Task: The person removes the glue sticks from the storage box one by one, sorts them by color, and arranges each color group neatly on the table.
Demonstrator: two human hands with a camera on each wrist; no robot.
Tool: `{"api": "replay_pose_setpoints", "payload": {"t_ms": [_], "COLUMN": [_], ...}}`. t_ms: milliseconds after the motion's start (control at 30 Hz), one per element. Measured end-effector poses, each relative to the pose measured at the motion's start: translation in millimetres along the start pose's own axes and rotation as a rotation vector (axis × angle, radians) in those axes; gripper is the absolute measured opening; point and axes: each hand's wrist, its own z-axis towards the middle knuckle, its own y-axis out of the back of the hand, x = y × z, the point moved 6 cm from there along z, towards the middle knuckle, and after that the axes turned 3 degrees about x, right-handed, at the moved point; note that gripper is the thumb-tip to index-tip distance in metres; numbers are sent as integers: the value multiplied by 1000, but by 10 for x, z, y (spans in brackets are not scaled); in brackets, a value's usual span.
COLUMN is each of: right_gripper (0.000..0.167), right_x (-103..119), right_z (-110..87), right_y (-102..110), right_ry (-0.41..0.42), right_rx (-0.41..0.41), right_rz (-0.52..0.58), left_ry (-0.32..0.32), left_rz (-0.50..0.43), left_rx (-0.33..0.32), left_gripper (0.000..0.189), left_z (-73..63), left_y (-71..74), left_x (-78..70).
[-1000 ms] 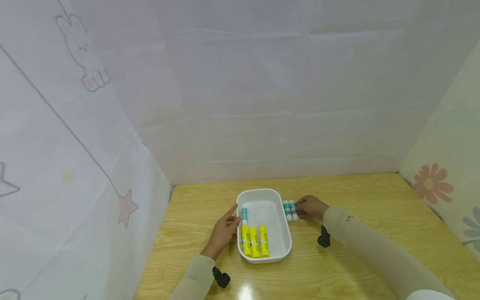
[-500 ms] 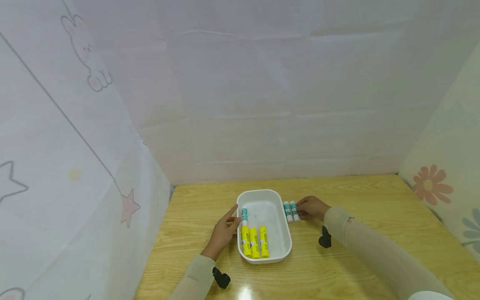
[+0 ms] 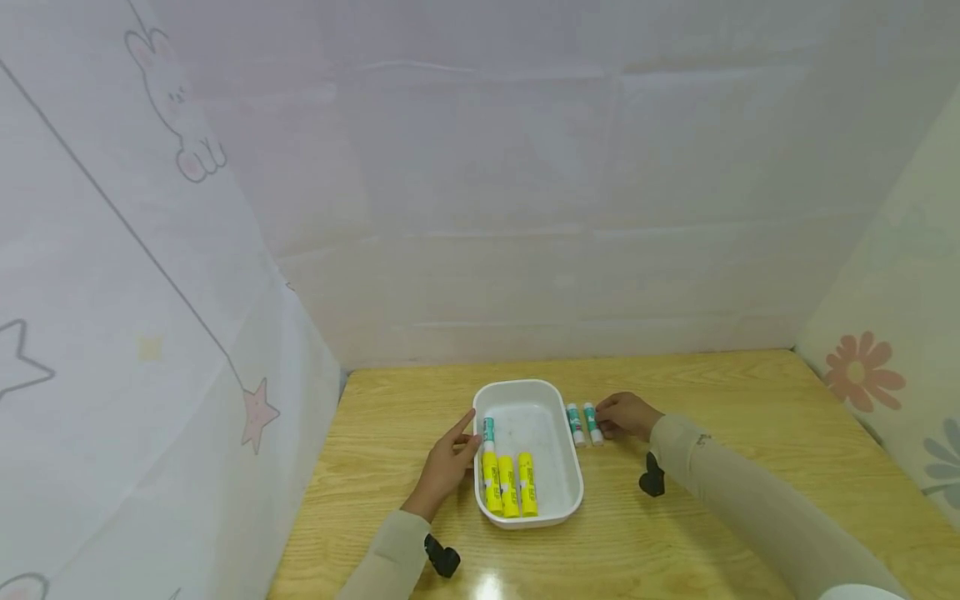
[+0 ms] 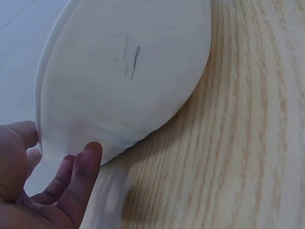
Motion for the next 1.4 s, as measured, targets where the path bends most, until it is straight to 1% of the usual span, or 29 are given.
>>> {"api": "replay_pose_setpoints", "payload": {"t_ms": [233,300,467,600,633,700,867,967,1067,1400], "right_gripper": [40,38,34,36,37,38,41,43,42,41], "right_x": [-28,-33,14,85,111,176,468,627,736,1040], "right_z": [31,41,36,30,31,36,-11,-43,-44,-41], "right_y": [15,33,69,106,114,118,48,-22,-101,-441], "right_ry": [5,2,41,66,70,71,112,126,127,164], "right_rx": [8,5,18,22,23,33,60,74,84,152], "right_rz": [-5,3,-52,-113,-116,-87,-38,-42,-25,10], "left_ry": [4,4,6,8,9,4,4,11,17,22], "left_rz": [-3,0,-4,-6,-5,-6,-18,-19,-15,-23], "left_rx": [3,2,-1,-1,-1,0,1,1,3,-3], "left_gripper": [53,53,52,52,52,52,53,52,52,52], "left_z": [8,8,9,7,7,4,3,-3,-15,-43], "left_y": [-9,-8,-9,-12,-12,-13,-12,-9,-10,-34], "left_x": [20,20,9,5,7,7,14,7,-9,-55]}}
